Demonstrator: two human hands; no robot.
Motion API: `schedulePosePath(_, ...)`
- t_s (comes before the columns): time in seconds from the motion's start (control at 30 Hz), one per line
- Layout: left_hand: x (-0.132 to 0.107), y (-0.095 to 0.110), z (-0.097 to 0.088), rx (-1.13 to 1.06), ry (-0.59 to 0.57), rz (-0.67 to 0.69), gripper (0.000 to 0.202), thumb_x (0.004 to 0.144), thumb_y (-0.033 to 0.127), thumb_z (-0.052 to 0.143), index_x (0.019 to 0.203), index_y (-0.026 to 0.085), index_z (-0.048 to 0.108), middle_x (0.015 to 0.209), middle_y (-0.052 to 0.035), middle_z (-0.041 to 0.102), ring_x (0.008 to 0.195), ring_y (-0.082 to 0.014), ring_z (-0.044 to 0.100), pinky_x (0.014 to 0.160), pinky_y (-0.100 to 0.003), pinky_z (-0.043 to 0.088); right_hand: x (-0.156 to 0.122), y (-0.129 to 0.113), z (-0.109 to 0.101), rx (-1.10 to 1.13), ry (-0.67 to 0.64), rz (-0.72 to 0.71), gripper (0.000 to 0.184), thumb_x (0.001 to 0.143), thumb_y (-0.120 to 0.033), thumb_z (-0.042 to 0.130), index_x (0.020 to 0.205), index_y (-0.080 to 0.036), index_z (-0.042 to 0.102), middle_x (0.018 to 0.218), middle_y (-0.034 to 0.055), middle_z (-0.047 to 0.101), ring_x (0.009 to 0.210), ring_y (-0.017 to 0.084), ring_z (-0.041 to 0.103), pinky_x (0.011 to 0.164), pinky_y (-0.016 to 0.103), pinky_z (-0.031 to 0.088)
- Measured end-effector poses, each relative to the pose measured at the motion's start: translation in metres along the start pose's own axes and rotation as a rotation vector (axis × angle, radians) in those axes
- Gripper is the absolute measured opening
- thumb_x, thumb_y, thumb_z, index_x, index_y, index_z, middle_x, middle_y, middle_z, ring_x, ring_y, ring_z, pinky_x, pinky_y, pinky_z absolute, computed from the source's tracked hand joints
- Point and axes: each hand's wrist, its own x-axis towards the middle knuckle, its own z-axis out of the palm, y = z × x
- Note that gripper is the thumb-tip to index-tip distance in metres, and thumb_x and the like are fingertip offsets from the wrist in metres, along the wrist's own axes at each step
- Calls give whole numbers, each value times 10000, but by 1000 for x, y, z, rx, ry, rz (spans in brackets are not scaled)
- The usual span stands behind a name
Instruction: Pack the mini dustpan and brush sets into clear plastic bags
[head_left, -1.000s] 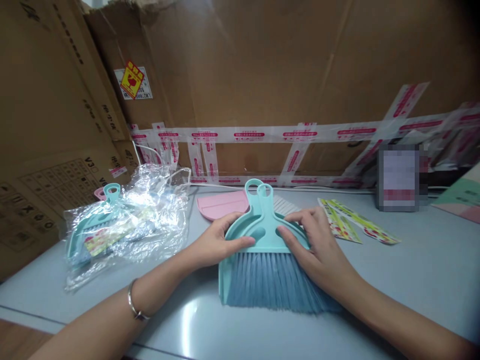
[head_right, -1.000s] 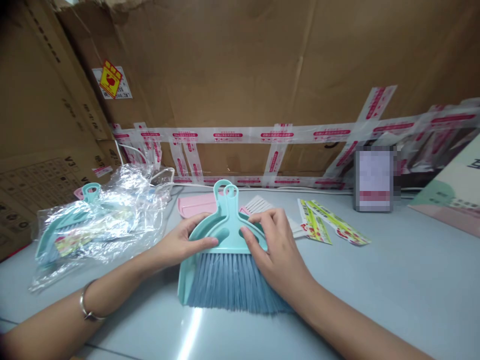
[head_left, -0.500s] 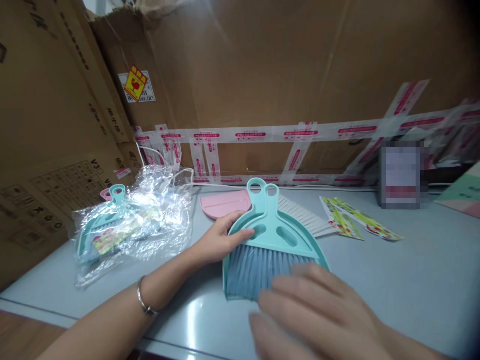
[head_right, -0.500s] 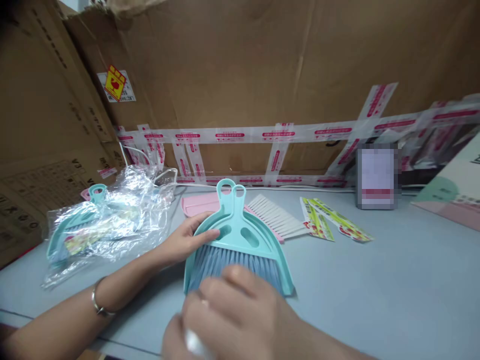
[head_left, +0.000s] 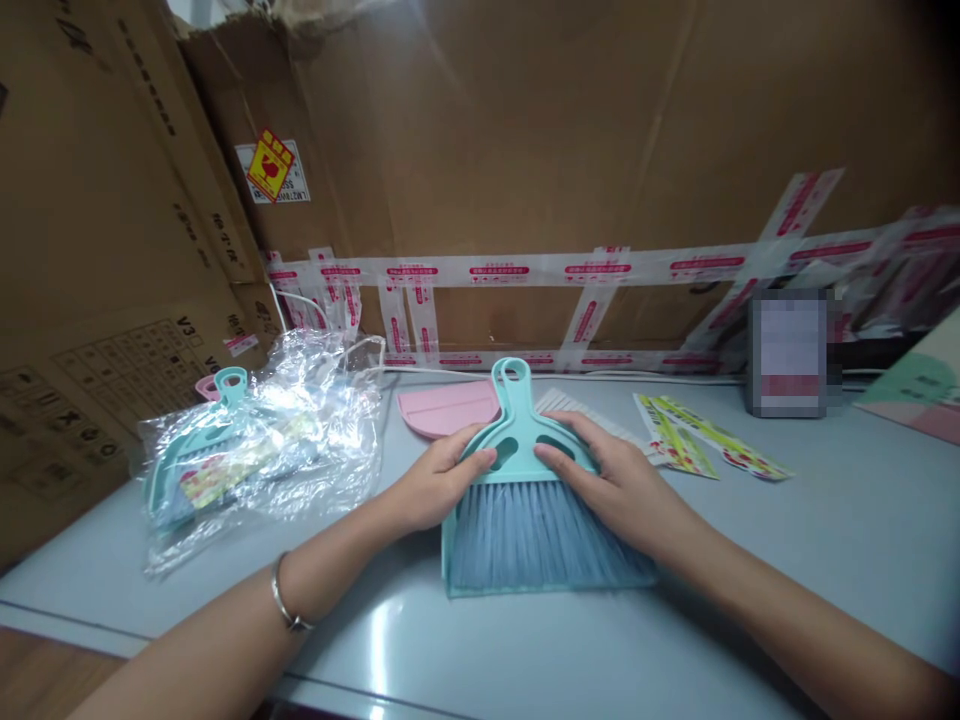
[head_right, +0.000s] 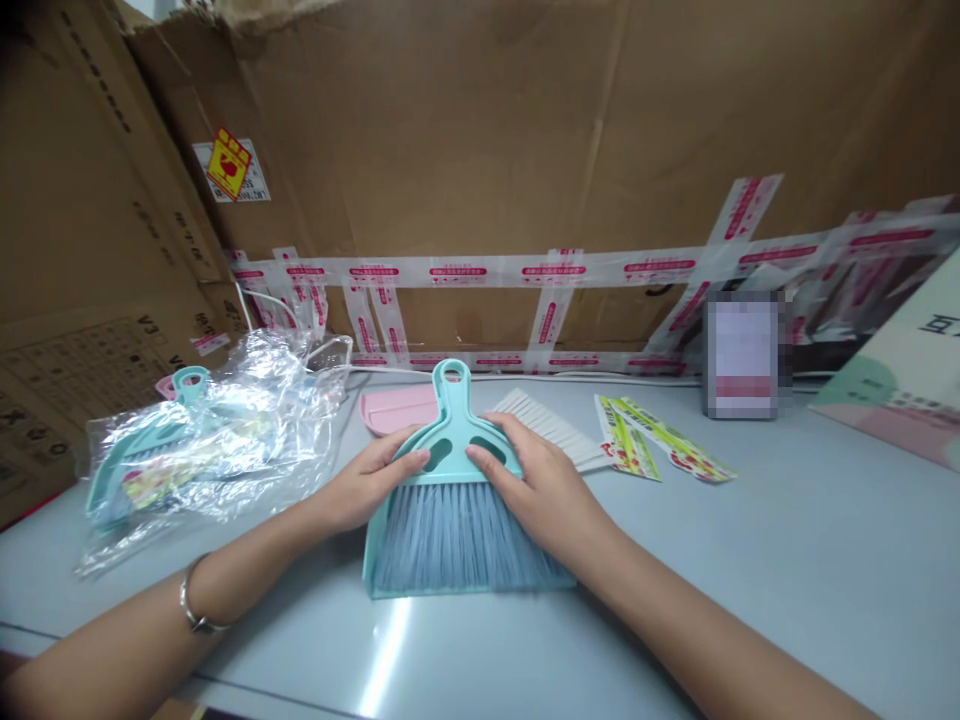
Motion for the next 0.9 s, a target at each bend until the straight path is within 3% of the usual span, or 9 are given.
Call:
schedulePosePath(0.27,-1,10,0,104,37,-15,362,891,411,436,1118,164,571,1105,-65,620,1019,-207,543,912,-332,411,0,-5,4,72,8,48,375,815,-497,515,1056,-216,573,1101,69,646,1007,267,596,884,425,438)
schedulePosePath(0.57,-3,7,10,236,19,-46,361,906,431,380,1069,182,583,980,-51,634,953,-207,556,858,-323,418,8,-2,-1,58,-235,41,380,882,-528,377,857,-208,580,863,37,652,870,233,609,813,375,444)
schedulePosePath(0.73,-4,3,13,278,59,-42,377,903,452,373,1058,185,591,962,-55,646,967,-223,558,855,-329,420,6,-3,3,-9,-191,55,379,877,-547,376,751,-225,531,691,12,601,857,248,613,803,378,437)
schedulePosePath(0.9,-3,1,12,283,62,-62,385,899,457,374,1041,176,596,962,-68,649,977,-235,556,867,-346,417,6,-2,8,-48,-176,41,369,889,-528,366,767,-236,554,691,16,623,827,250,629,735,357,454)
